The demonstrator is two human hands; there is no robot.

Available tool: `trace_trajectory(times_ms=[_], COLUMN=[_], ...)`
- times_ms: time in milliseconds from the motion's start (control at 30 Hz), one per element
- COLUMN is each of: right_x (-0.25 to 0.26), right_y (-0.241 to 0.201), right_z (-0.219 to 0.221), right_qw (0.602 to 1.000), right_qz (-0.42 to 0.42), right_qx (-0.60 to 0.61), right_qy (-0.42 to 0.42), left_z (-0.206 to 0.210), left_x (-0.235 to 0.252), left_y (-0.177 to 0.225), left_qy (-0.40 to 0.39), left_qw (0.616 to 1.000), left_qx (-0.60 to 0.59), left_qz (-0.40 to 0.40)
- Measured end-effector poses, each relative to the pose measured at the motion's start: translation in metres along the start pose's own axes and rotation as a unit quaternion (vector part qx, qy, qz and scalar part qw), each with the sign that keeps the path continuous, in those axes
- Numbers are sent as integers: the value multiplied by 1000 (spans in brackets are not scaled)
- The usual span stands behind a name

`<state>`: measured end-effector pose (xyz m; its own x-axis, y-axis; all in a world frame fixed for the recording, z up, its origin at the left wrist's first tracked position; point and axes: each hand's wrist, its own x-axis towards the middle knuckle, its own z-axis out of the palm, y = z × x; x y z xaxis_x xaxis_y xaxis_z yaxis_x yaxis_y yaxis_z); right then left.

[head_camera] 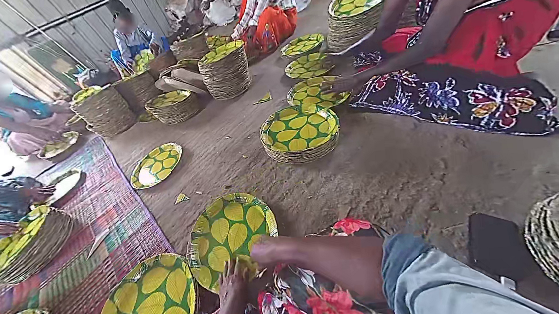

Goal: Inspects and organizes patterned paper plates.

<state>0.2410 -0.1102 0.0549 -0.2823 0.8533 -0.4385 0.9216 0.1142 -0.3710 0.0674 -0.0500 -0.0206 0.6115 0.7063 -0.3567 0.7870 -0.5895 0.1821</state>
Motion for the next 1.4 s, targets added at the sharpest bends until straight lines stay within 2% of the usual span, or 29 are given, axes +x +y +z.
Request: trace_trajectory(times_ms=[67, 133, 233, 267, 333, 400, 467, 600, 667, 933, 1067, 1267, 1400], right_x=[-3, -10, -18, -22, -30, -36, -36, -28, -26, -36, -73, -147, -169], right_y=[28, 67, 148, 179, 231, 263, 285, 309, 312, 296, 256, 195, 167], right_z=[-29, -57, -76, -80, -80, -68, -49, -24, -22, -25, -1, 66, 54], right_qw=[996, 980, 917, 893, 866, 860, 864, 850, 848, 862, 891, 926, 931], right_qz=[52, 125, 259, 297, 371, 411, 407, 373, 359, 349, 318, 270, 295], right_qx=[67, 96, 44, 33, 27, 36, 28, -21, -34, -46, -51, -44, 12], right_qy=[37, 123, 301, 335, 333, 301, 294, 371, 389, 364, 320, 262, 214], left_z=[16, 18, 10, 9, 9, 8, 10, 12, 13, 9, 10, 8, 8], left_x=[6, 5, 1, 3, 4, 5, 5, 5, 5, 5, 8, 8, 3], left_y=[1, 4, 7, 7, 6, 7, 7, 7, 7, 6, 3, -1, 2], left_qy=[-57, -75, -95, -95, -98, -106, -105, -94, -93, -107, -113, -103, -109], left_qw=[998, 996, 994, 994, 994, 993, 993, 994, 995, 993, 992, 994, 994], left_qx=[21, 21, 1, -5, -1, 6, 7, 10, 7, -1, -7, -19, -6], left_qz=[-28, -43, -46, -45, -45, -45, -45, -45, -45, -48, -47, -24, -7])
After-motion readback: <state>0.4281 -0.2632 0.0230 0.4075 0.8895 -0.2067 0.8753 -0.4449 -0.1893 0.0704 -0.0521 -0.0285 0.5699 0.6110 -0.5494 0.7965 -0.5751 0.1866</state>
